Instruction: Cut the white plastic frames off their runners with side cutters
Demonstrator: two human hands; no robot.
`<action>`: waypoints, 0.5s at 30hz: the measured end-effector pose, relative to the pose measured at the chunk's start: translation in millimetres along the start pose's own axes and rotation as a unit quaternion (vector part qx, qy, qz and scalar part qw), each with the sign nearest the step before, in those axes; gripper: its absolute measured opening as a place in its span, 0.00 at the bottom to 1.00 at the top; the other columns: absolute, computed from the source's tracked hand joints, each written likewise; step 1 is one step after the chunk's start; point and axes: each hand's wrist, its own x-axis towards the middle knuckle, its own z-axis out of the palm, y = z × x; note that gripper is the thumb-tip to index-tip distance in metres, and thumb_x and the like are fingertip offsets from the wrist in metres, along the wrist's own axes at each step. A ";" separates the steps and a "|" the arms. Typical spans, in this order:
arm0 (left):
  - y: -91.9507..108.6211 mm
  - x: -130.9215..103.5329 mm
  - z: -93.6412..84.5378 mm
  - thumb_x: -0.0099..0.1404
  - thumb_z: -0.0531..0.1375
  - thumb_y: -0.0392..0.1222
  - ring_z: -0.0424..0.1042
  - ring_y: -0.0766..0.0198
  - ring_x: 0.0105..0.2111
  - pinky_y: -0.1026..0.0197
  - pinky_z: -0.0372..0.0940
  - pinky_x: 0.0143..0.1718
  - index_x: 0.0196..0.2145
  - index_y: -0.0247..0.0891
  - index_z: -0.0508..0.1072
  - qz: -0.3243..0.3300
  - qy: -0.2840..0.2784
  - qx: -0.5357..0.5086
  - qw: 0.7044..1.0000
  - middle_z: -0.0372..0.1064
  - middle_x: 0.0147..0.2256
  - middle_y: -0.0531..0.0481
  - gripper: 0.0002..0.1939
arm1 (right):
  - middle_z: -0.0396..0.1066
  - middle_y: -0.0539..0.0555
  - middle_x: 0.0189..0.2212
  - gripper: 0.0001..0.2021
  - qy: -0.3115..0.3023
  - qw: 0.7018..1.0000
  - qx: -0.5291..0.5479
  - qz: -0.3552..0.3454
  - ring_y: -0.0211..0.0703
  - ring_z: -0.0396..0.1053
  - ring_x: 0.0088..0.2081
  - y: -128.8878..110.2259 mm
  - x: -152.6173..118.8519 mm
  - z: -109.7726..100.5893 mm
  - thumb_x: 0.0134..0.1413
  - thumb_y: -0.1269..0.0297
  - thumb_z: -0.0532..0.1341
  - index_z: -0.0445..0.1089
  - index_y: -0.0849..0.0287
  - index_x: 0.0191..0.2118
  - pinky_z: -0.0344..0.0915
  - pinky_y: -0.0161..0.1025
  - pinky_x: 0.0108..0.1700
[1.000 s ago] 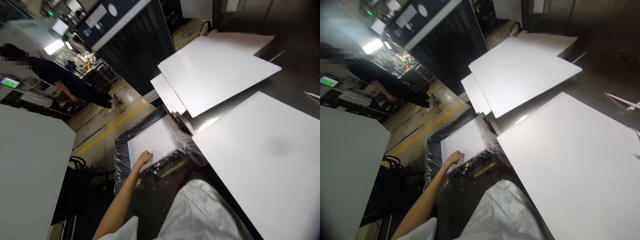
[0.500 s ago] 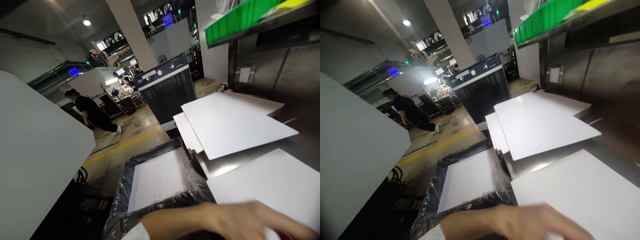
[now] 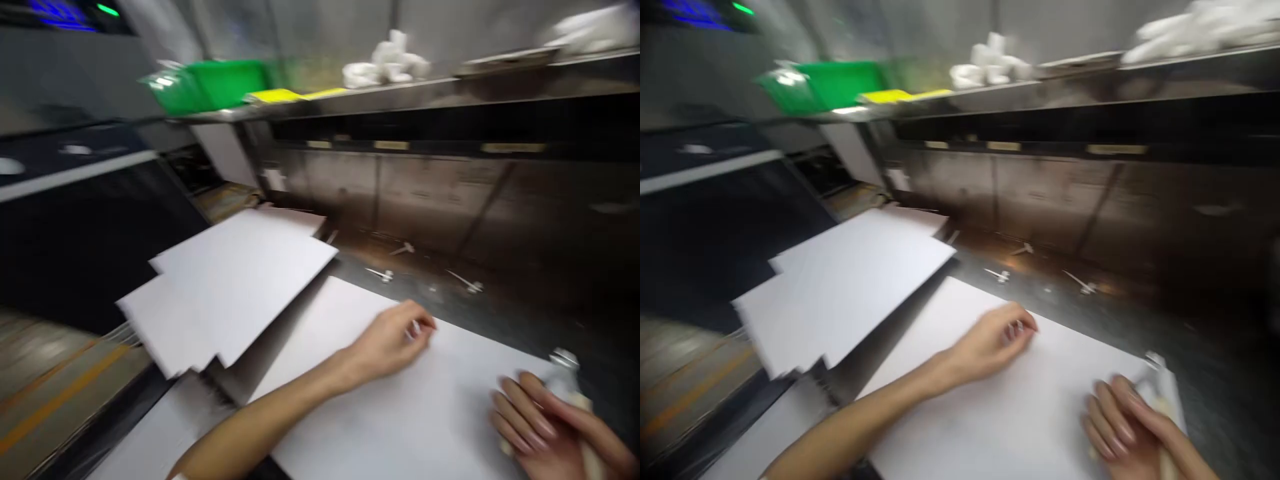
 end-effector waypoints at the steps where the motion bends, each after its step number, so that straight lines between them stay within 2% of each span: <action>1: -5.4 3.0 0.0 0.81 0.57 0.38 0.77 0.61 0.40 0.61 0.73 0.42 0.47 0.38 0.75 -0.006 0.019 0.000 1.000 0.77 0.44 0.45 0.06 | 0.55 0.48 0.29 0.16 0.011 1.000 0.011 -0.001 0.39 0.54 0.27 -5.7 -7.0 -2.2 0.68 0.66 0.73 0.66 0.60 0.34 0.66 0.37 0.30; 3: -15.9 8.4 2.5 0.82 0.56 0.40 0.75 0.59 0.43 0.56 0.72 0.47 0.50 0.38 0.74 -0.007 0.041 0.015 0.999 0.74 0.47 0.44 0.07 | 0.52 0.49 0.29 0.14 0.021 0.999 0.041 0.007 0.41 0.52 0.29 -13.1 -11.3 -1.0 0.65 0.68 0.73 0.67 0.60 0.33 0.67 0.39 0.31; 6: -26.6 11.5 6.9 0.79 0.61 0.42 0.72 0.50 0.51 0.47 0.68 0.54 0.54 0.39 0.74 -0.006 0.063 0.075 0.995 0.69 0.51 0.42 0.09 | 0.50 0.49 0.31 0.10 0.032 0.998 0.061 0.001 0.41 0.50 0.31 -17.9 -6.0 3.8 0.64 0.69 0.73 0.71 0.61 0.36 0.67 0.37 0.33; 10: -39.6 11.1 -0.6 0.80 0.58 0.39 0.69 0.43 0.55 0.42 0.64 0.56 0.58 0.38 0.71 -0.033 0.103 0.170 0.980 0.67 0.54 0.39 0.12 | 0.50 0.50 0.31 0.07 0.049 0.998 0.043 0.003 0.42 0.48 0.31 -19.7 -3.6 3.7 0.65 0.68 0.71 0.73 0.60 0.37 0.68 0.38 0.33; 13: -49.7 11.4 -11.6 0.79 0.55 0.32 0.69 0.45 0.54 0.43 0.64 0.55 0.59 0.38 0.70 -0.051 0.091 0.214 0.971 0.69 0.55 0.40 0.14 | 0.51 0.50 0.31 0.07 0.071 0.997 0.024 0.010 0.43 0.48 0.32 -21.2 -3.5 0.6 0.65 0.66 0.71 0.73 0.60 0.37 0.68 0.38 0.33; 15: -53.6 11.2 -14.5 0.76 0.53 0.27 0.68 0.45 0.55 0.43 0.63 0.54 0.62 0.40 0.69 -0.051 0.061 0.230 0.970 0.69 0.59 0.41 0.21 | 0.51 0.50 0.31 0.07 0.085 0.996 0.013 0.013 0.43 0.48 0.32 -21.6 -2.4 -1.3 0.64 0.66 0.71 0.73 0.59 0.37 0.68 0.37 0.33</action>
